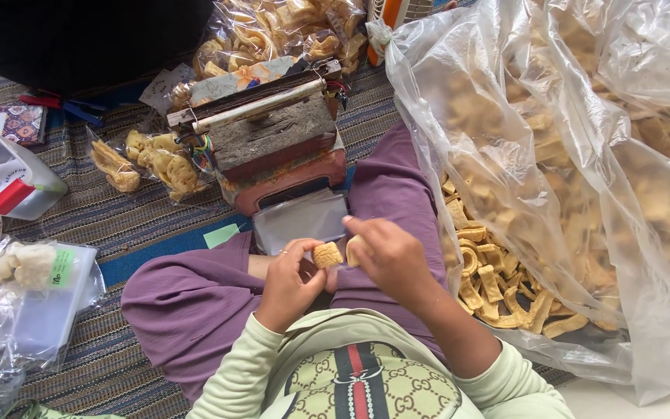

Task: Manually filling small plastic bags with snacks and sealing them using a heat sealer.

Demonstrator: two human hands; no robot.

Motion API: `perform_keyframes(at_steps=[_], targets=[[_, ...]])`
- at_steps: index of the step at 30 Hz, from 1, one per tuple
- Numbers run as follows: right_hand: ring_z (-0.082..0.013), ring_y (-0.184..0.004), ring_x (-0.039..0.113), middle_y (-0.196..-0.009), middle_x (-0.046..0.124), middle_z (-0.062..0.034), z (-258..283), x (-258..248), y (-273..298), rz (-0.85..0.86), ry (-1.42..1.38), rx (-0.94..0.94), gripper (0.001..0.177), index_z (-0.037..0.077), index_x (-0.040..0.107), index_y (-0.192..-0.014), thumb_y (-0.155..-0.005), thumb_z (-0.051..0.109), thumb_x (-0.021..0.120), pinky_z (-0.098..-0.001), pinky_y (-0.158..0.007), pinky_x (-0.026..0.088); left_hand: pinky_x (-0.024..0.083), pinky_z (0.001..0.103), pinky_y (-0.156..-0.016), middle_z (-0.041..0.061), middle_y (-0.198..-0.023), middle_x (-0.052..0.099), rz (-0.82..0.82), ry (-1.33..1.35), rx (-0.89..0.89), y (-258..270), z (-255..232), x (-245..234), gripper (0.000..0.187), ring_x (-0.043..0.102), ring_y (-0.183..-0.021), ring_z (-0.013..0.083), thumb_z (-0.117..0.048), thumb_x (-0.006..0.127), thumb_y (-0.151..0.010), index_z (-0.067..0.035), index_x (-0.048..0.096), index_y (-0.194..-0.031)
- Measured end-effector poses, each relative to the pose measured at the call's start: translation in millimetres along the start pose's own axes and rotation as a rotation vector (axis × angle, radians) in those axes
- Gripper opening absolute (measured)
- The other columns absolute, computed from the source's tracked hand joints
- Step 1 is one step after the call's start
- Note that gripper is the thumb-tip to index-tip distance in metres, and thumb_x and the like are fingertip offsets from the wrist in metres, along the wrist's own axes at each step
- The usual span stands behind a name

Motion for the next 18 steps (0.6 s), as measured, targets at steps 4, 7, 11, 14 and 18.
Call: perform_keyframes(at_steps=[4, 7, 11, 14, 18], targets=[[-0.0223, -0.077, 0.073, -0.090, 0.072, -0.0023, -17, 0, 4, -0.080, -0.165, 0.221, 0.019, 0.017, 0.077, -0.113, -0.096, 0.020, 0.070, -0.0306, -0.065, 0.056, 0.059, 0.027, -0.053, 0.008, -0.109, 0.069, -0.059, -0.180, 0.115, 3, -16, 1, 0.043, 0.076, -0.071, 0.0243, 0.001, 0.074, -0.070, -0.007, 0.069, -0.112], [-0.0255, -0.080, 0.075, -0.090, 0.075, -0.0043, -16, 11, 11, -0.072, -0.296, 0.266, 0.011, 0.016, 0.078, -0.102, -0.095, 0.024, 0.073, -0.0322, -0.066, 0.057, 0.061, 0.030, -0.072, 0.005, -0.109, 0.068, -0.063, -0.306, 0.205, 7, -13, 11, 0.044, 0.075, -0.093, 0.0245, -0.004, 0.078, -0.070, -0.012, 0.067, -0.112], [-0.0241, -0.080, 0.075, -0.091, 0.073, -0.0011, -8, 18, 16, -0.031, -0.237, 0.230, 0.013, 0.019, 0.077, -0.104, -0.091, 0.021, 0.075, -0.0320, -0.065, 0.059, 0.061, 0.031, -0.079, 0.001, -0.114, 0.066, -0.040, -0.365, 0.225, 10, 1, 21, 0.049, 0.074, -0.100, 0.0219, -0.008, 0.079, -0.069, -0.015, 0.066, -0.116], [-0.0209, -0.076, 0.075, -0.092, 0.070, 0.0023, -11, 25, 19, -0.011, -0.070, 0.190, 0.014, 0.021, 0.075, -0.104, -0.090, 0.022, 0.074, -0.0315, -0.063, 0.060, 0.062, 0.034, -0.080, 0.001, -0.116, 0.065, -0.052, -0.443, 0.241, 12, 6, 28, 0.053, 0.073, -0.102, 0.0219, -0.011, 0.079, -0.070, -0.016, 0.065, -0.121], [-0.0220, -0.072, 0.074, -0.092, 0.067, 0.0033, -12, 31, 20, 0.017, 0.051, 0.152, 0.015, 0.022, 0.073, -0.105, -0.089, 0.021, 0.073, -0.0327, -0.060, 0.060, 0.061, 0.036, -0.085, 0.006, -0.123, 0.062, -0.035, -0.422, 0.295, 15, -5, 33, 0.058, 0.071, -0.111, 0.0263, -0.007, 0.078, -0.071, -0.010, 0.062, -0.127]])
Point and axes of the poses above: each hand's wrist, its own y-axis away from the middle knuckle, its own x-axis out of the palm, z = x × y, the point moved 3 cm from there along -y, towards the middle knuckle
